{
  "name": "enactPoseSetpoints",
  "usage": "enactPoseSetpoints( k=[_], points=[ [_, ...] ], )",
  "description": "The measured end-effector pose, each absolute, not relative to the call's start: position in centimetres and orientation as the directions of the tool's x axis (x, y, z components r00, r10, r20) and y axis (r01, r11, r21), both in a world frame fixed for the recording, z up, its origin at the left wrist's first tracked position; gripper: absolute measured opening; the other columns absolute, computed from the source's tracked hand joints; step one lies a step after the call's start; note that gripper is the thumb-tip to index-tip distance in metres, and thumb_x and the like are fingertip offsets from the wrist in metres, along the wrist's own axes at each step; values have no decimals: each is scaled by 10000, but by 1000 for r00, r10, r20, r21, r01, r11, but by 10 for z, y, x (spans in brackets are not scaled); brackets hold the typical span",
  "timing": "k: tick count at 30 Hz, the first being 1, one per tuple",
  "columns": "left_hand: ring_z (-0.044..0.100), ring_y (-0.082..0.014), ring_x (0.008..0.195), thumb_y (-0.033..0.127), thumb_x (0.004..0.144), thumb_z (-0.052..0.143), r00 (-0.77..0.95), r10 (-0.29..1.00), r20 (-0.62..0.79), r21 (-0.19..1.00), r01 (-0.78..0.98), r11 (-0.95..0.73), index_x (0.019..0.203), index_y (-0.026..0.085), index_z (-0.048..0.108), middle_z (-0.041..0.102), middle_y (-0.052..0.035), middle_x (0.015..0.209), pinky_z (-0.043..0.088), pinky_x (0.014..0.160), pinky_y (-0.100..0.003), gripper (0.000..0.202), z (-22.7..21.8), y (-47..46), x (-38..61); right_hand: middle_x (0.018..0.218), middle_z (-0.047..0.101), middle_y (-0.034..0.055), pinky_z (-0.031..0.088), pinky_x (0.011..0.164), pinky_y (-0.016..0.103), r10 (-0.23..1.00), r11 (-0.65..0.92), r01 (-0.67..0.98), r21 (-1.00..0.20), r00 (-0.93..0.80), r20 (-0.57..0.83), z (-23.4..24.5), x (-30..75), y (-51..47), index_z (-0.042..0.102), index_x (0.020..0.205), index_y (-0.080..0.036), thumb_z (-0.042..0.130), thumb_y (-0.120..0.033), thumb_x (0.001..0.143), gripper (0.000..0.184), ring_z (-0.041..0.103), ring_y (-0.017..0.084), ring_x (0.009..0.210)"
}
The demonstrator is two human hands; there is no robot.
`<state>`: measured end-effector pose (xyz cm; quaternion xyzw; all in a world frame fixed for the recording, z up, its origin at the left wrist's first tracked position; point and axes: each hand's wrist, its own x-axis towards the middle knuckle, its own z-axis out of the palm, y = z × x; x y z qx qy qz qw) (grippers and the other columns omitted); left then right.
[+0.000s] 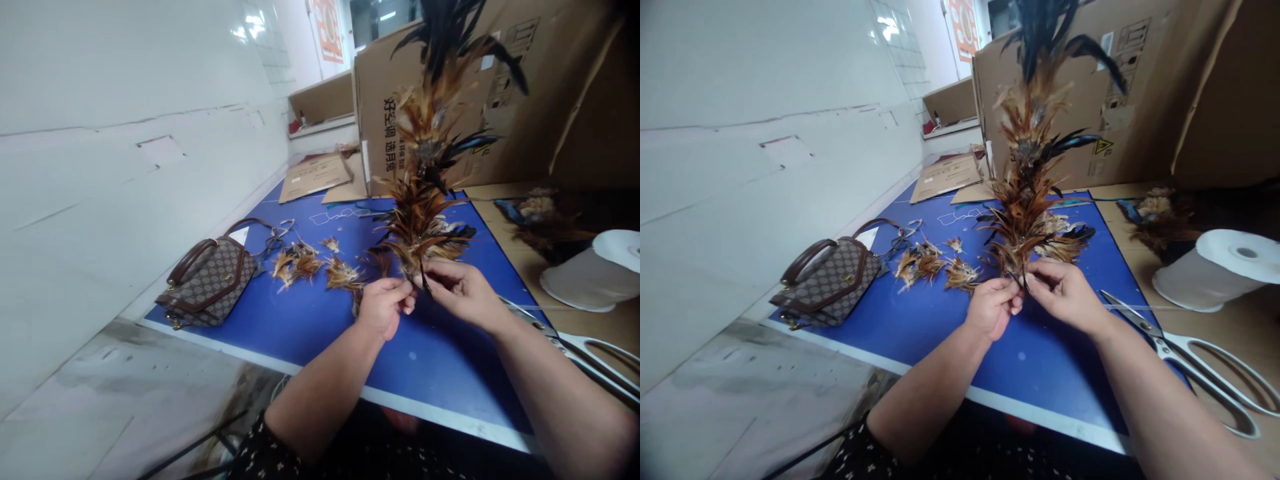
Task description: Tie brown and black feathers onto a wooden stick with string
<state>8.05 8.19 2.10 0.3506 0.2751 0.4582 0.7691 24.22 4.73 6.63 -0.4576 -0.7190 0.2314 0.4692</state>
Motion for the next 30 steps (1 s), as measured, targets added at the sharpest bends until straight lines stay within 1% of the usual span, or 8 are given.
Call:
enactPoseSetpoints(
  k=[3,6,9,13,16,19,24,30],
  points=[
    [525,-94,518,384,585,950,388,916,-98,789,-531,309,730,96,692,627,-36,640,312,492,-256,414,21,83,81,838,730,62,509,625,296,898,431,421,-798,-113,425,62,243,48,756,930,-195,663,-439,955,262,637,184,705],
    [525,-96,517,378,604,937,357,930,-82,790,-545,279,732,96,694,619,-30,628,330,496,-258,393,21,83,82,838,738,64,524,644,301,894,426,426,-798,-62,444,58,239,49,761,939,-196,669,-424,952,247,658,189,718],
    [519,-98,505,371,607,934,327,942,-76,787,-561,258,734,99,700,596,-13,587,345,492,-256,381,22,82,83,834,744,71,538,667,314,852,475,458,-751,-28,522,57,233,50,773,923,-197,669,-409,952,238,676,195,725],
    [520,-93,504,386,607,932,297,952,-80,790,-563,242,744,94,705,605,-14,591,357,483,-242,394,21,81,84,750,717,60,524,641,308,796,530,526,-665,-37,604,59,227,50,767,821,-201,645,-342,967,237,657,174,665],
    [519,-92,490,390,597,939,273,958,-85,797,-558,230,735,100,700,594,-2,562,372,471,-234,400,18,81,86,706,690,50,500,607,297,767,550,553,-626,-37,641,59,226,49,748,777,-199,643,-298,960,233,633,163,628],
    [526,-94,483,399,602,940,259,962,-79,804,-554,216,744,104,704,594,2,553,388,462,-229,404,14,82,88,692,679,45,491,598,297,763,546,563,-620,-27,646,58,225,49,740,764,-202,649,-293,952,228,624,163,615],
    [540,-99,483,464,639,923,260,965,-30,833,-528,168,751,112,713,618,-4,578,417,466,-232,425,7,84,89,678,665,45,480,593,298,793,518,550,-655,-23,608,59,226,47,722,728,-203,655,-345,952,274,604,165,615],
    [532,-91,494,472,754,859,317,948,40,888,-445,111,744,107,722,619,-11,589,426,484,-234,390,3,83,90,699,696,41,487,592,287,865,405,459,-791,90,494,56,232,50,707,697,-195,752,-479,883,343,615,170,631]
  ],
)
